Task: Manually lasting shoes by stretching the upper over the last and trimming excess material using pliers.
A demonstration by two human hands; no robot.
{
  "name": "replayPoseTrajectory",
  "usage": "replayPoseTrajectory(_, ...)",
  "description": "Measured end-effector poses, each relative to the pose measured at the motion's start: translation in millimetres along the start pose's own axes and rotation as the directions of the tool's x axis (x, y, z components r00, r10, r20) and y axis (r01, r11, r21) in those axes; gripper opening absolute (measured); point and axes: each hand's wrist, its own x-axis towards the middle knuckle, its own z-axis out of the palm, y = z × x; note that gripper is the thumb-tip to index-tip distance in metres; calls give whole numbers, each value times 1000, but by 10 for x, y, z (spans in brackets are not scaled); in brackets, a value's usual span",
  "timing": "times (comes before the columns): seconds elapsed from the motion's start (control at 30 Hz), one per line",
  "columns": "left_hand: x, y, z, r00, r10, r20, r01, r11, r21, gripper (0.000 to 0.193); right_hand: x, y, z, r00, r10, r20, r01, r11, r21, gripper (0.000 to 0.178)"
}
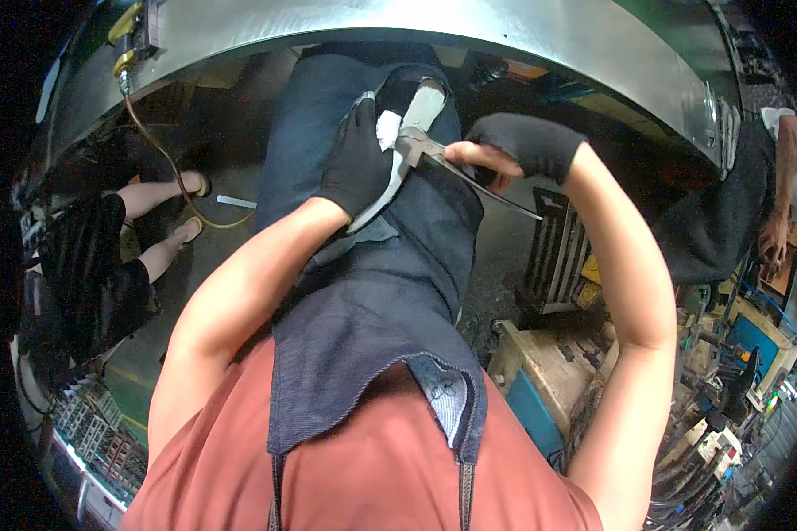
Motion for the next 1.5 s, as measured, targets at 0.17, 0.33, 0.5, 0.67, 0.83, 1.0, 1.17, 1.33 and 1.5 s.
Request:
replayPoseTrajectory(0.17, 68, -184, 145, 993, -118, 3, 118, 992, 49, 71, -367, -236, -255, 1000, 12, -2, -12, 972, -237, 59)
replayPoseTrajectory(0.33, -140, -314, -110, 974, -111, 199, 150, 970, -193, 98, -381, -381, 473, 838, -196, -509, 307, 941, 143, 44)
replayPoseTrajectory(0.5, -1077, -234, -326, 980, 29, 197, 28, 959, -282, 100, 373, 255, 1428, 677, -293, -676, 313, 945, -96, 43)
replayPoseTrajectory(0.67, -1065, -361, -235, 856, -339, 391, 514, 646, -565, 57, 211, 469, 1878, 828, 123, -547, 133, 905, 404, 48)
replayPoseTrajectory(0.83, -900, -328, 56, 949, -311, 53, 311, 895, -320, 51, -40, 323, 1673, 862, 316, -395, -82, 857, 508, 64)
replayPoseTrajectory(1.0, -869, -378, 3, 946, -263, 190, 320, 847, -424, 67, -120, -179, 1504, 672, -224, -706, 432, 893, 128, 42)
replayPoseTrajectory(1.17, -928, -432, -12, 976, -157, 151, 211, 851, -482, 81, 202, 214, 1641, 768, -85, -635, 147, 988, 46, 43)
replayPoseTrajectory(1.33, -893, -294, -240, 959, -162, 234, 262, 824, -503, 90, 360, 161, 1779, 723, -104, -683, 314, 930, 191, 37)
replayPoseTrajectory(1.5, -886, -229, -254, 958, -182, 222, 270, 835, -480, 96, 282, 68, 1806, 635, -143, -759, 400, 902, 164, 40)
